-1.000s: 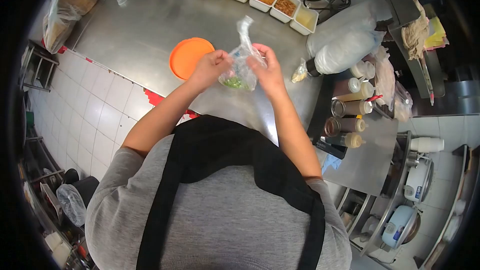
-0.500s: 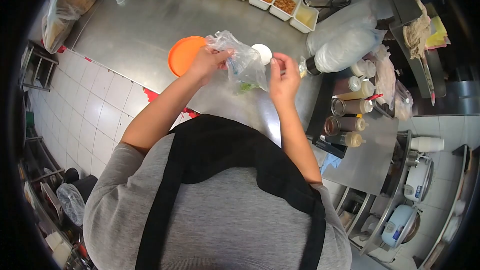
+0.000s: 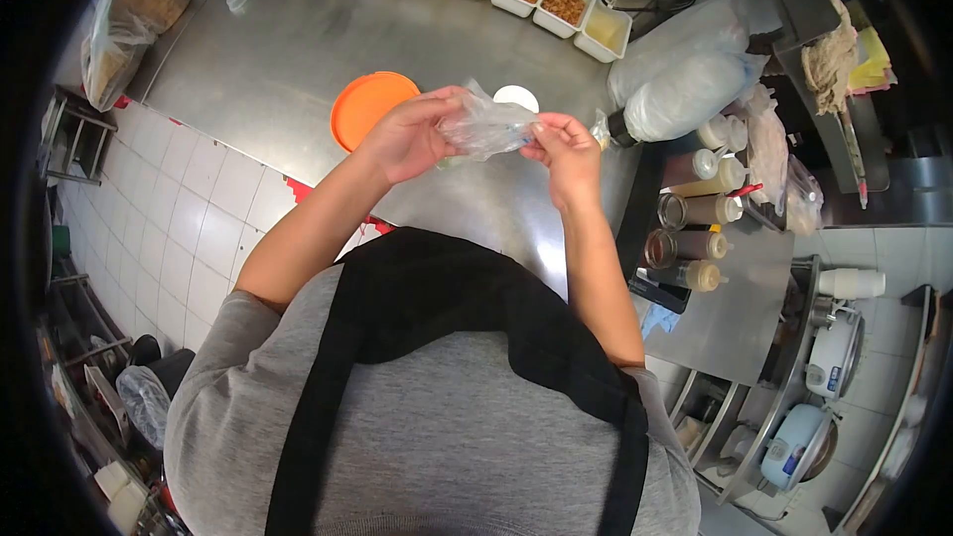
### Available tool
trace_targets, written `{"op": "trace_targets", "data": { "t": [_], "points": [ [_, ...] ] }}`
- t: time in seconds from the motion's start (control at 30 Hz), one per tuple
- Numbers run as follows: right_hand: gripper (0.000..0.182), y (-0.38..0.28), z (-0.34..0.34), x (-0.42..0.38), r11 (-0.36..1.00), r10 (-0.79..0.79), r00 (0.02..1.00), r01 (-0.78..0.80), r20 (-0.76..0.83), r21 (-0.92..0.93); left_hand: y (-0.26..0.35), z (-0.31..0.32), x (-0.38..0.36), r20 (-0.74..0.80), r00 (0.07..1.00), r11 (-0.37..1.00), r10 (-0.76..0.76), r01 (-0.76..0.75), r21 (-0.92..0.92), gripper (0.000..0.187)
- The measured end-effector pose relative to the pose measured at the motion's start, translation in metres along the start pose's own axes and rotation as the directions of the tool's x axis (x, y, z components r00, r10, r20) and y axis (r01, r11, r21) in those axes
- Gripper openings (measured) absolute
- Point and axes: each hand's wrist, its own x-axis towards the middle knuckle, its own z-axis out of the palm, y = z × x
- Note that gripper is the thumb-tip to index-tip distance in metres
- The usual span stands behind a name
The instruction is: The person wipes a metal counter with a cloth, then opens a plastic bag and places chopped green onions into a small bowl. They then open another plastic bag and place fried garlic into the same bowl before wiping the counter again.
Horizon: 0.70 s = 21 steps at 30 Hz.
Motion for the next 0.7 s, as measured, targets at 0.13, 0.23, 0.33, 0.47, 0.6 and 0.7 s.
{"op": "trace_targets", "data": {
  "t": [0.13,0.23,0.33,0.47,0.6,0.7],
  "points": [
    [0.027,-0.010,-0.015,0.012,0.822,0.102,0.952,-0.245,0.290,0.514,-0.014,-0.024,0.014,-0.241,0.966,0.902,-0.098,0.188,0.389,0.022],
    [0.030,-0.026,-0.016,0.010,0.913,0.069,0.952,-0.180,0.297,0.367,-0.018,-0.020,0.020,-0.305,0.946,0.952,-0.112,0.190,0.241,0.023],
    [0.038,-0.019,0.012,0.002,0.973,0.000,0.989,0.034,0.147,-0.227,-0.027,-0.005,0.030,-0.231,0.970,0.961,-0.077,0.134,0.243,0.023],
    [0.038,0.025,-0.009,0.033,0.905,-0.113,0.993,0.110,0.017,-0.411,-0.036,-0.005,0.035,-0.199,0.977,0.995,0.077,-0.061,0.083,0.023],
    [0.033,0.033,-0.027,0.039,0.993,0.099,0.994,-0.101,-0.044,-0.055,-0.022,-0.018,0.035,-0.057,0.998,0.996,0.015,-0.020,-0.092,0.020],
    [0.030,0.022,-0.016,0.032,0.934,0.189,0.973,-0.220,0.133,0.282,-0.034,-0.021,0.040,-0.263,0.957,0.858,0.126,0.028,0.512,0.020]
  ]
}}
